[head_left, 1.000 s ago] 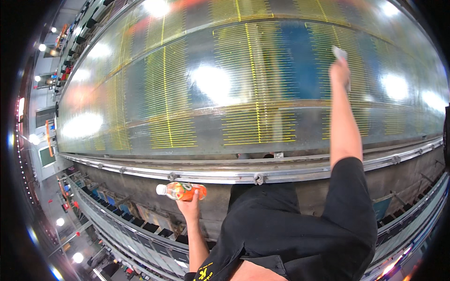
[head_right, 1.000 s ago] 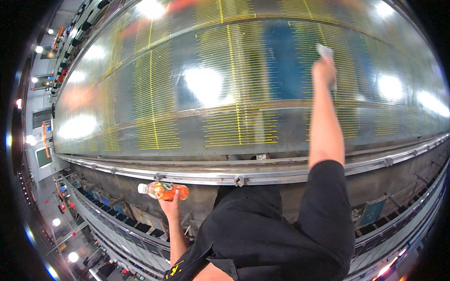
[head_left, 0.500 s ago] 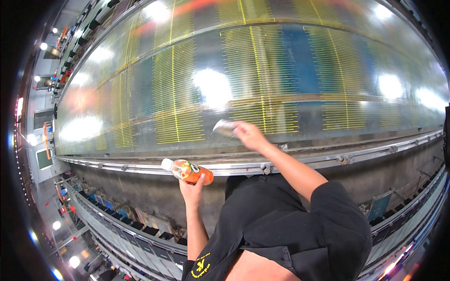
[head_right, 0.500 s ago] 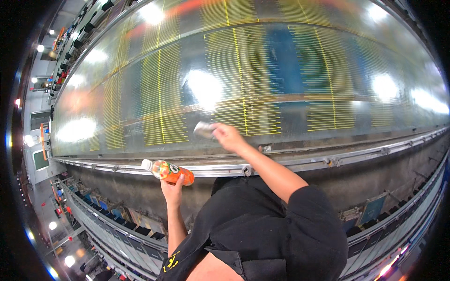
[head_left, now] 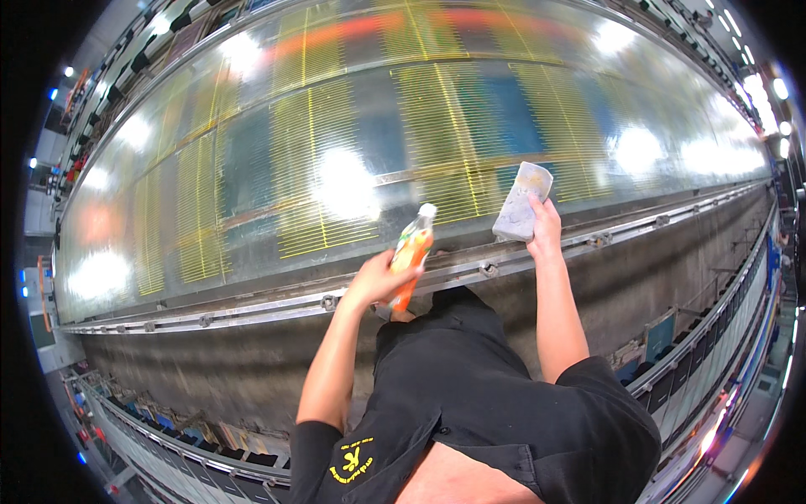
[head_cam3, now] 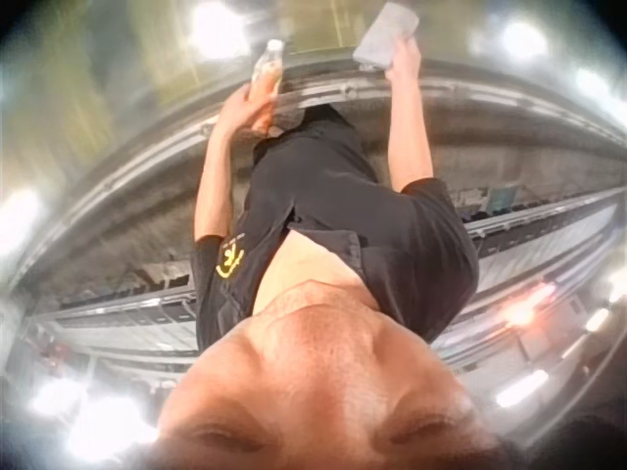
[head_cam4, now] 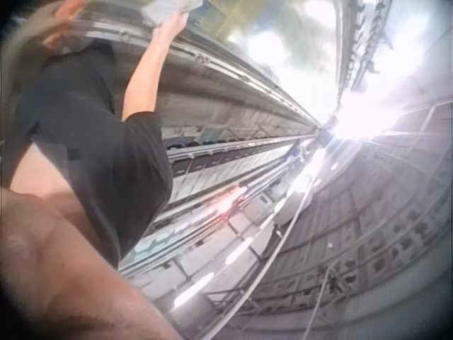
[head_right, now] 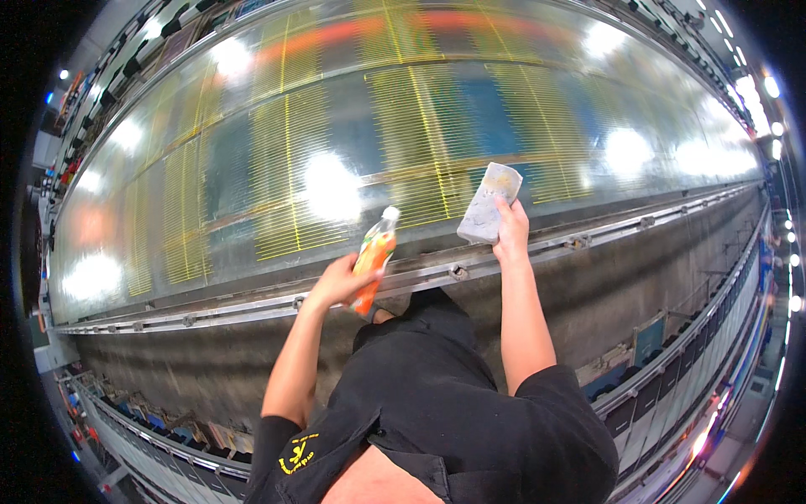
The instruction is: The person wipes a large glass surface with a cloth while holding a spray bottle. They repeatedly spray and wipe the same area in a repetitive motion.
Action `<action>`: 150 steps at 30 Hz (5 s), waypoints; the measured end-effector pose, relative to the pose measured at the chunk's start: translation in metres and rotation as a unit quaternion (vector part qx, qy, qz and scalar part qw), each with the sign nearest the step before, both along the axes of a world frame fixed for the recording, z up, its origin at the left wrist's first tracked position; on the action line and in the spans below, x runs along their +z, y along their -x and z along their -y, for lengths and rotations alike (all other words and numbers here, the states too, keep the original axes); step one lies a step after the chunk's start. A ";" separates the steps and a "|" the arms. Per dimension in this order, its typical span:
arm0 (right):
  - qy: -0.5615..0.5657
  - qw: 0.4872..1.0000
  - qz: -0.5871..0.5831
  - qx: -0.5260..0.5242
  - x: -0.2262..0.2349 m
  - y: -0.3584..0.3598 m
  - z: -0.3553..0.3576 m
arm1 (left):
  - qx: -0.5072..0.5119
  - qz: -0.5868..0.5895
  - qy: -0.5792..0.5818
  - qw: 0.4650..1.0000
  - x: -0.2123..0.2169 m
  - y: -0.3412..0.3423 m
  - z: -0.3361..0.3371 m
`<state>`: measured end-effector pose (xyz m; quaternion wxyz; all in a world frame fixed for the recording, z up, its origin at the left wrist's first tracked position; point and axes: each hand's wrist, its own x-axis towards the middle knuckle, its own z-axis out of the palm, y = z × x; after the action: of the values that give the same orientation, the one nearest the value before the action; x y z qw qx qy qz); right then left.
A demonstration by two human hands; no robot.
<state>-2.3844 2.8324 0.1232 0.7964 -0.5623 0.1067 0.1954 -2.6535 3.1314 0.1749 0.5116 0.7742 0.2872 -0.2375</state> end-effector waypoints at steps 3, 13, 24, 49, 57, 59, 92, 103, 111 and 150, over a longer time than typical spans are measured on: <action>0.013 0.999 -0.004 -0.039 0.006 0.007 0.009 | 0.028 -0.016 0.047 0.998 0.036 -0.072 -0.003; 0.466 0.820 0.327 -0.057 -0.054 -0.033 0.009 | 0.056 0.123 -0.031 0.990 -0.008 -0.076 0.009; 0.319 0.559 0.684 0.342 -0.106 -0.080 -0.130 | 0.523 0.248 -0.107 0.808 -0.037 0.108 -0.015; 0.447 0.759 0.433 0.189 -0.138 -0.203 -0.332 | 0.589 0.240 -0.228 0.737 -0.139 0.099 -0.047; 0.503 0.599 0.510 0.357 -0.116 -0.142 -0.192 | 0.629 0.172 -0.259 0.713 -0.140 0.112 -0.043; 0.565 0.641 0.465 0.231 -0.122 -0.224 -0.177 | 0.614 0.171 -0.287 0.715 -0.135 0.097 -0.045; 0.486 0.706 0.439 0.271 -0.107 -0.173 -0.302 | 0.599 0.220 -0.254 0.727 -0.157 0.107 -0.054; 0.568 0.593 0.533 0.203 -0.125 -0.214 -0.283 | 0.581 0.226 -0.262 0.736 -0.163 0.109 -0.057; 0.372 0.545 0.560 0.500 -0.118 0.005 -0.154 | 0.590 0.205 -0.238 0.744 -0.150 0.109 -0.052; 0.526 0.613 0.531 0.258 -0.129 -0.013 -0.194 | 0.552 0.170 -0.279 0.767 -0.150 0.099 -0.061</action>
<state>-2.3714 3.0267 -0.0061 0.1983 -0.8945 -0.3996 -0.0294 -2.7522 3.1927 0.0252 0.3561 0.6189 0.6269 0.3117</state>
